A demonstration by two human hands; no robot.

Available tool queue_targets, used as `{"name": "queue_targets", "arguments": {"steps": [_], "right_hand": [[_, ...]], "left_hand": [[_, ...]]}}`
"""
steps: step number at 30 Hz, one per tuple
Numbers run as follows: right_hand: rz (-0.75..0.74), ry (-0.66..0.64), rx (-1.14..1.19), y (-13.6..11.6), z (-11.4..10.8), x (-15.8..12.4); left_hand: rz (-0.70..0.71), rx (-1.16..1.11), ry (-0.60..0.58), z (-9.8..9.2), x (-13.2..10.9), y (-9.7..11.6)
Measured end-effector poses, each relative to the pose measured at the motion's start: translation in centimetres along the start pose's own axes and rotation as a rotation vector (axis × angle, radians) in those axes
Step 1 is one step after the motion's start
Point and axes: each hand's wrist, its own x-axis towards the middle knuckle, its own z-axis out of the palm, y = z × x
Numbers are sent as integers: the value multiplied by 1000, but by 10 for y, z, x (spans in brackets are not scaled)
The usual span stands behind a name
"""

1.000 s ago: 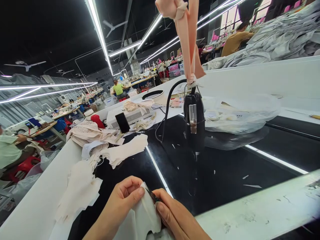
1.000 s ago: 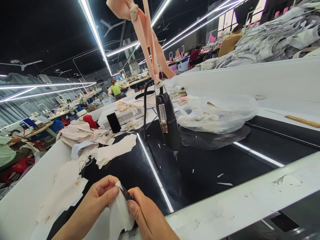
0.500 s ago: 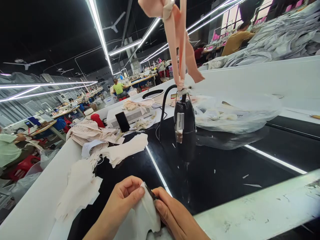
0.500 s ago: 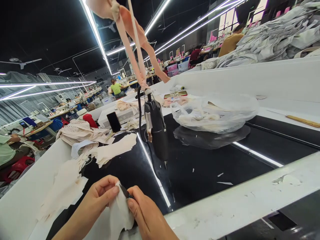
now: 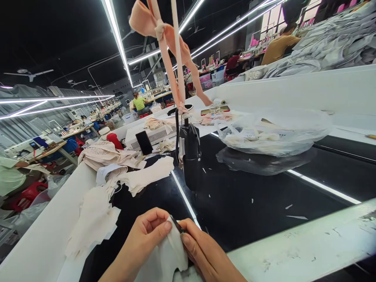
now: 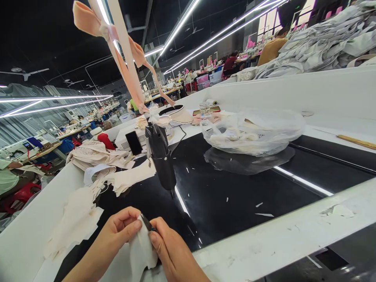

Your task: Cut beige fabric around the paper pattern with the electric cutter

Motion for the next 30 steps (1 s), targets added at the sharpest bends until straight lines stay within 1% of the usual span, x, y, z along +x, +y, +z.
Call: {"name": "queue_targets", "arguments": {"steps": [4,8,12,14,18,22,26,30], "right_hand": [[12,-4,9,0,0,0],[5,-3,-8,3,-1,0],[-63,-31,-41,6,-4,2],[-82,-24,-41,6,-5,2],[-60,-2,-28,5,-3,-1],[-34,17,-37,8,-1,-2],[-50,27,-22,12,1,0],[1,25,25,11,1,-1]], "left_hand": [[1,-11,-15,-1,1,-4],[-2,-16,-25,-1,2,-4],[-4,-20,-11,2,0,0],[-10,-23,-8,3,-1,2],[-14,-23,-12,4,-2,3],[-6,-16,-33,1,0,-2],[2,-13,-65,-1,0,-6],[2,-5,-65,-1,-1,-5]]}}
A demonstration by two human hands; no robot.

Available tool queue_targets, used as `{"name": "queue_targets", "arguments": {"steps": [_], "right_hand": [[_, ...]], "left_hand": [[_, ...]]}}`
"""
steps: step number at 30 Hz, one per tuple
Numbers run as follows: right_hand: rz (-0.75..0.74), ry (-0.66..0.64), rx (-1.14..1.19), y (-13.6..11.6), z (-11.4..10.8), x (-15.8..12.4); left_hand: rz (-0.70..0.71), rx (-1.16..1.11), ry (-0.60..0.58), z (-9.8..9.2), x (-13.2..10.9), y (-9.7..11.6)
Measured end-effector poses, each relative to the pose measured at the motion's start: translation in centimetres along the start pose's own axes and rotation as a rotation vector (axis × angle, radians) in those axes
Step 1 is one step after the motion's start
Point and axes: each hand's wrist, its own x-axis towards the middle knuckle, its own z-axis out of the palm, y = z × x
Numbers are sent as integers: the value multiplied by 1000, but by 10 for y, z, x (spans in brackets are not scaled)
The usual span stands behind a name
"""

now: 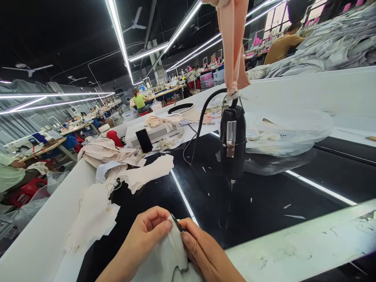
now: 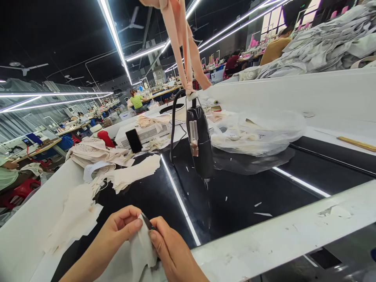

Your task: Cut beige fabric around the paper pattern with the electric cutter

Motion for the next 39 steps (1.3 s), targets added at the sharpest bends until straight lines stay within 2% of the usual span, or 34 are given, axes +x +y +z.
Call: {"name": "queue_targets", "arguments": {"steps": [6,14,19,25,32,35,39], "right_hand": [[-23,-61,-10,2,0,0],[113,-38,172,-5,-3,-2],[27,11,-26,-16,-19,-4],[-54,-30,-300,-18,-30,-10],[-32,-106,-316,-8,-30,-9],[-7,-181,-325,-8,-32,-7],[16,-205,-327,-10,-33,-6]], "left_hand": [[2,8,-7,0,0,1],[-18,-3,-46,3,1,6],[-36,61,-17,2,-1,11],[-21,121,-52,-3,-3,9],[-36,251,-68,-8,-4,13],[-60,309,-78,-10,-5,17],[-72,379,-82,-12,-7,20]]}}
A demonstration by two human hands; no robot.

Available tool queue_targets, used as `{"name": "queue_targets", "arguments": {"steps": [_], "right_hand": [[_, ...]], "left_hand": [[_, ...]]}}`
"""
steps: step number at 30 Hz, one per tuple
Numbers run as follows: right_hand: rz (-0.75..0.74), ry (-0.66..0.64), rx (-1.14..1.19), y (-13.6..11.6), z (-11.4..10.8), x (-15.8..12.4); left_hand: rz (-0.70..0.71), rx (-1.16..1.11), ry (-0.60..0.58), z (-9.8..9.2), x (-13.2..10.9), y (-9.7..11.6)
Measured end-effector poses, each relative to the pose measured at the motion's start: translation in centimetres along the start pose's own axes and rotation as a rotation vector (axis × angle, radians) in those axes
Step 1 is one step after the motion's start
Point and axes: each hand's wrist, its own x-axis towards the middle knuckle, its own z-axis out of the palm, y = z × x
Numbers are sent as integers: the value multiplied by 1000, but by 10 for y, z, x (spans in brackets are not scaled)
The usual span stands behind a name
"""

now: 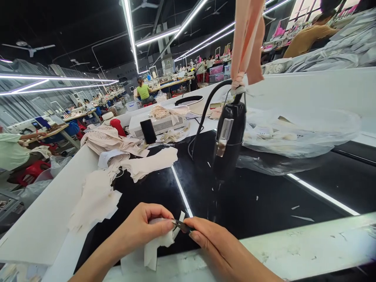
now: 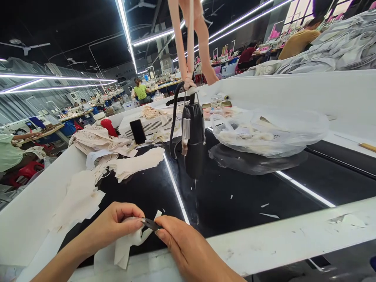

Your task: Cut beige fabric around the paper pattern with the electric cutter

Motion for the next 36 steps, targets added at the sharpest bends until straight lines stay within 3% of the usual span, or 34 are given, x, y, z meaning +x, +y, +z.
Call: {"name": "queue_targets", "arguments": {"steps": [18,24,30,36], "right_hand": [[-9,-1,-7,1,2,1],[-20,126,27,-4,-6,0],[-34,210,-133,-1,-17,8],[-259,161,-427,10,-5,42]], "left_hand": [[-11,54,-31,0,-1,4],[-11,31,-30,1,-5,4],[-108,41,-214,13,-20,0],[-149,37,-249,23,-29,-1]]}}
